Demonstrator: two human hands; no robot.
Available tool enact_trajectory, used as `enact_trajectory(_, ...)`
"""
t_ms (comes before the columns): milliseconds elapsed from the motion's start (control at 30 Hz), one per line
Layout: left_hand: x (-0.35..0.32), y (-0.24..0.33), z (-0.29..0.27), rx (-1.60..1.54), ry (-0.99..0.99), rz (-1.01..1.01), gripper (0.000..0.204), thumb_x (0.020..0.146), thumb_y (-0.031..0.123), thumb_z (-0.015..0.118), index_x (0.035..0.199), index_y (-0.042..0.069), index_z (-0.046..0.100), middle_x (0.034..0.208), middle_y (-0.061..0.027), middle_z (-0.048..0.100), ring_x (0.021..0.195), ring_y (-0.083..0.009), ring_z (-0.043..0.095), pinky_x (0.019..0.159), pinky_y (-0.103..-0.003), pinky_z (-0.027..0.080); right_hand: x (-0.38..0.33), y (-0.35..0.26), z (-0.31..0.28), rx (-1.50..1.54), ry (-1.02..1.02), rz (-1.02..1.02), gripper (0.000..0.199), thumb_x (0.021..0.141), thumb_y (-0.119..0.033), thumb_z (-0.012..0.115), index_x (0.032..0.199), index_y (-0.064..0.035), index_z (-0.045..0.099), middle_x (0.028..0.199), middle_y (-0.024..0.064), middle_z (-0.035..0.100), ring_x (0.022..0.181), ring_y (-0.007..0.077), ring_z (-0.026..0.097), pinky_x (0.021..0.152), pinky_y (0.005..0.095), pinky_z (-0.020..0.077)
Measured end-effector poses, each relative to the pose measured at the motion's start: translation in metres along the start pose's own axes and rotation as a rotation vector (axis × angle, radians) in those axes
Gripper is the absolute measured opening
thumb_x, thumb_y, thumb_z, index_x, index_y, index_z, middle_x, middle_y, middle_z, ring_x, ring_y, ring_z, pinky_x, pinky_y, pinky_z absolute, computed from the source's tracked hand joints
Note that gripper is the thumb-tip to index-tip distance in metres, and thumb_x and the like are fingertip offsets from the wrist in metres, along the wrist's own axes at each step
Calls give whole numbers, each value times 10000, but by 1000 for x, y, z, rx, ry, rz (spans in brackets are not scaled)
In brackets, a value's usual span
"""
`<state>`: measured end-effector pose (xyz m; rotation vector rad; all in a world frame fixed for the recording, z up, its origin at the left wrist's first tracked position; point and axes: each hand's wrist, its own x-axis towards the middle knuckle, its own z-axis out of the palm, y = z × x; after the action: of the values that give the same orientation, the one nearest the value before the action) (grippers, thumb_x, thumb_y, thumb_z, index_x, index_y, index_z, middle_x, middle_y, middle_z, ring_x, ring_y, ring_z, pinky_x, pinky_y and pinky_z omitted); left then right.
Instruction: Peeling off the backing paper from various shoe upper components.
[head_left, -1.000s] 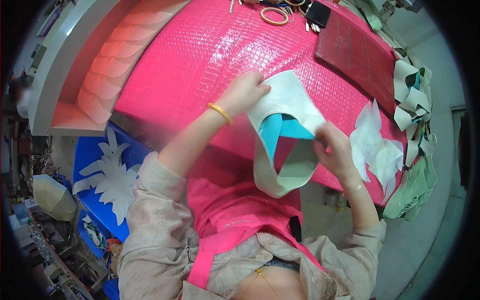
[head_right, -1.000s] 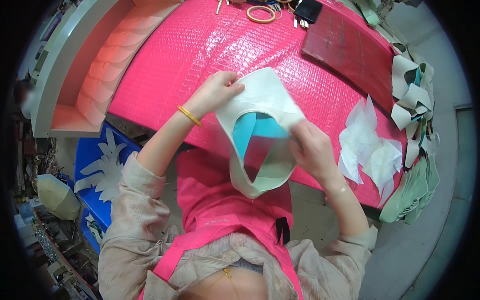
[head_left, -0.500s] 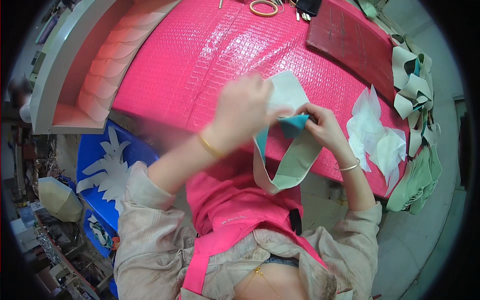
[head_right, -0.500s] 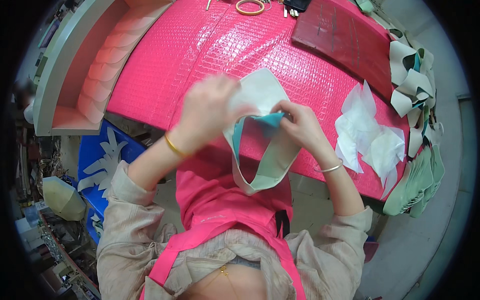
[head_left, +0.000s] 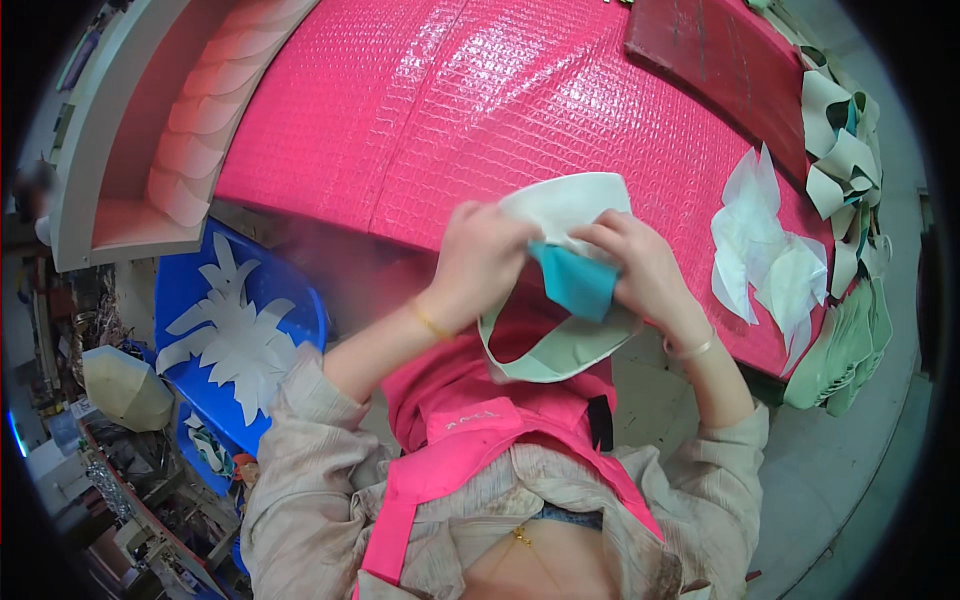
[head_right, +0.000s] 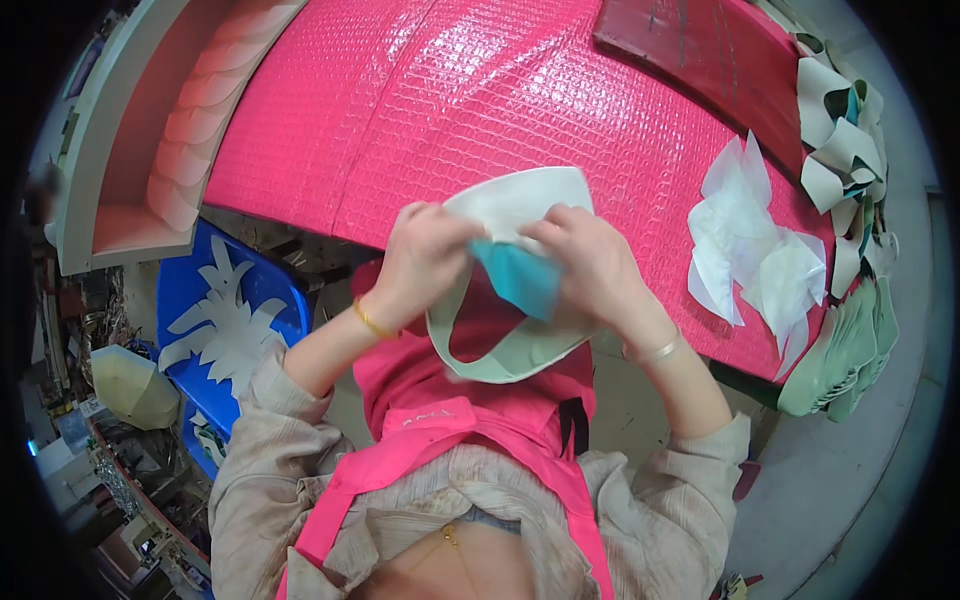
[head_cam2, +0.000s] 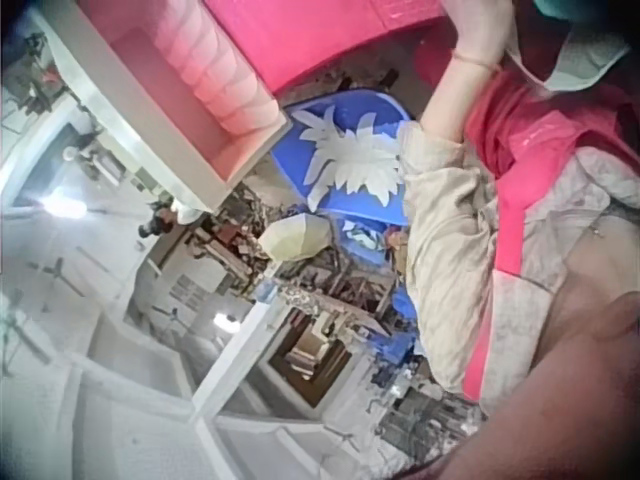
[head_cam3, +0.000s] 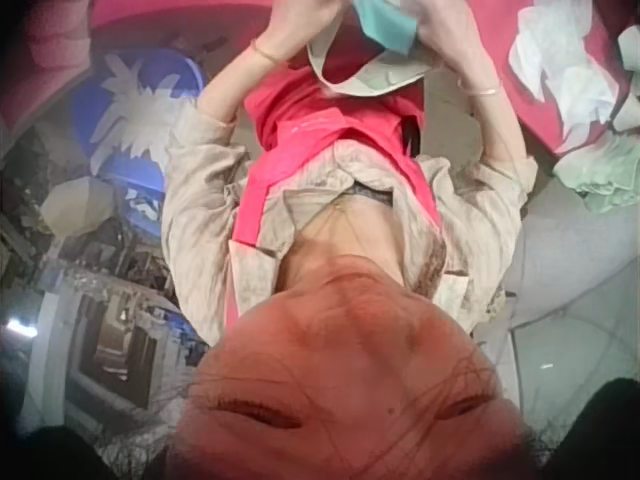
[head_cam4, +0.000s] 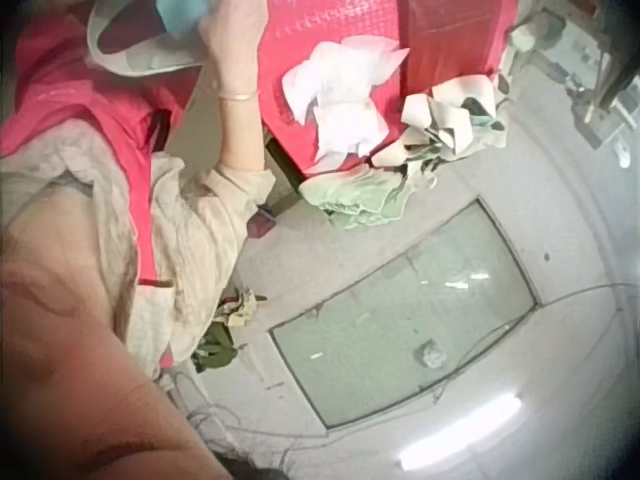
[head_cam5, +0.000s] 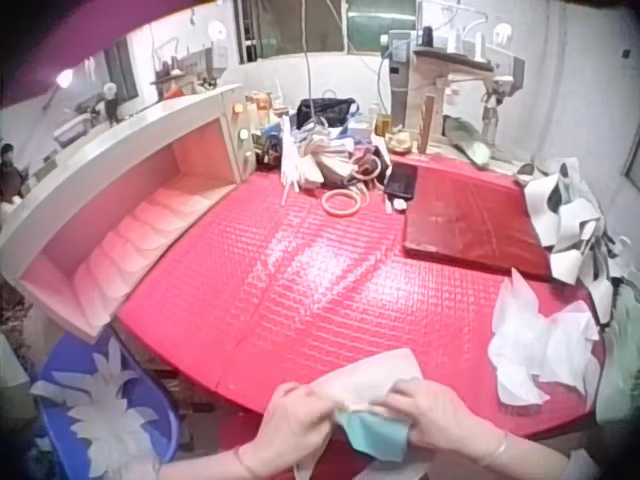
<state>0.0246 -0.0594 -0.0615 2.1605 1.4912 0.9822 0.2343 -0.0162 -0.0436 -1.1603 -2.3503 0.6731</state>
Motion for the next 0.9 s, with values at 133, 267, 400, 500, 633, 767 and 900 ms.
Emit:
enact_trajectory(133,37,-30,13,-799,270,-461,208,641,34,603,846,1,584,733,-108,553,631,-282,526,605,-338,448,28,36,-4,748,-78,573,200,720,-140,626,898,-50,619,741,37,631,634,147,581,609,317,463)
enact_trajectory(267,17,29,-46,-66,170,423,248,666,171,668,855,36,581,787,-84,575,761,-249,570,714,-300,460,47,14,-11,255,-180,286,287,693,-139,653,954,-35,591,823,67,626,762,135,588,692,289,453)
enact_trajectory(400,-31,25,-39,66,-382,226,230,658,241,666,701,43,556,585,-55,482,651,-212,531,752,-345,437,67,5,2,675,1,430,145,752,-111,633,855,-9,631,758,14,624,669,66,561,603,213,439)
enact_trajectory(500,-34,18,-37,-288,-373,237,277,686,249,649,567,60,485,491,-67,428,540,-200,477,696,-304,413,78,39,-15,859,-58,500,164,750,-140,639,837,-1,639,724,33,625,611,79,569,562,207,455)
enact_trajectory(633,-42,21,16,-697,-252,-83,185,752,162,591,649,14,547,606,-105,530,611,-272,508,744,-328,416,79,61,-24,616,-138,402,176,764,-125,623,882,5,615,777,20,614,676,76,560,615,207,451)
enact_trajectory(767,-41,37,22,-255,3,-167,186,756,56,537,921,-31,529,947,-165,526,911,-298,514,809,-337,429,92,19,-43,89,-155,-67,349,685,-129,661,997,-29,539,982,49,555,958,181,505,826,296,396)
enact_trajectory(900,-33,41,30,109,-75,-107,346,745,43,533,1063,-68,455,1126,-194,436,1045,-319,447,831,-360,424,105,-19,-14,-512,-310,-439,314,614,-129,663,892,-57,536,888,110,557,909,295,506,806,376,404)
